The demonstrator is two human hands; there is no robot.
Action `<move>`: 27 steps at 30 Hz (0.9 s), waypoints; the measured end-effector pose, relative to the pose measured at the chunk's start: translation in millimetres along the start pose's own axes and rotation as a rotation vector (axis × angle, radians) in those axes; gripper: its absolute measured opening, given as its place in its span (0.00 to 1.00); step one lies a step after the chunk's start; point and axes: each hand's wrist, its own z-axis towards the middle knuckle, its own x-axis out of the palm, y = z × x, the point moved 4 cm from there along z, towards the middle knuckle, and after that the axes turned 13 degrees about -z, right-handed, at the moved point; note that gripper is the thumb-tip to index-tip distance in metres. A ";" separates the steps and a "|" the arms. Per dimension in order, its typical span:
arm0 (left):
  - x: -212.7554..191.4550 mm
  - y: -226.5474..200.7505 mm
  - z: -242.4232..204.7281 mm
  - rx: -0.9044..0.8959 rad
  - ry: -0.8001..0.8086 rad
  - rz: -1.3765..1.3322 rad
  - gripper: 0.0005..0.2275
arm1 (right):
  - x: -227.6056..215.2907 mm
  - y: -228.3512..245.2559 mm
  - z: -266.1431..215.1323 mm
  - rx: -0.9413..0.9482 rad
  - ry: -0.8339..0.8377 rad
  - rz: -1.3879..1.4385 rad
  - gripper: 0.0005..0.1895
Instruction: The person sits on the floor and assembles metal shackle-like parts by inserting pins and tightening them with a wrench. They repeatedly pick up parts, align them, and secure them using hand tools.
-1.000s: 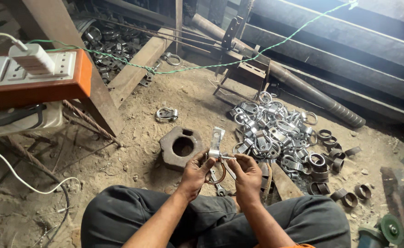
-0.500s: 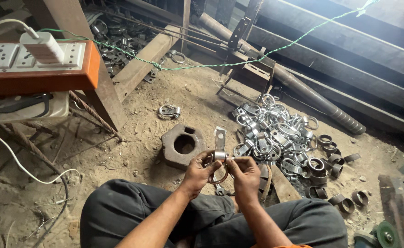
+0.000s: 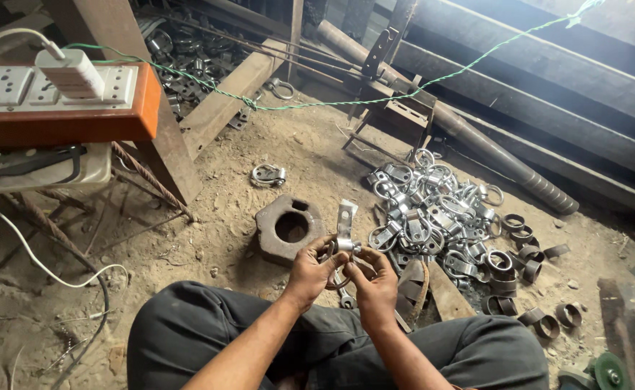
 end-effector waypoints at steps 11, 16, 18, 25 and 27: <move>-0.4 -3.5 -3.1 -0.082 -0.008 -0.093 0.22 | 3.5 27.7 -7.4 -0.237 -0.046 -0.376 0.21; 3.8 -9.6 -1.0 -0.016 -0.017 -0.098 0.23 | 2.7 26.2 -5.4 -0.228 -0.040 -0.302 0.20; 5.7 -15.5 -0.9 0.010 -0.019 -0.068 0.23 | 2.8 22.7 -3.4 -0.162 -0.042 -0.288 0.20; 10.5 -30.9 -4.9 0.081 0.018 0.028 0.21 | 1.7 9.7 3.9 -0.088 0.025 -0.112 0.20; 11.3 -31.0 -4.1 0.083 -0.002 0.057 0.20 | 0.7 8.0 4.3 -0.099 0.039 -0.112 0.19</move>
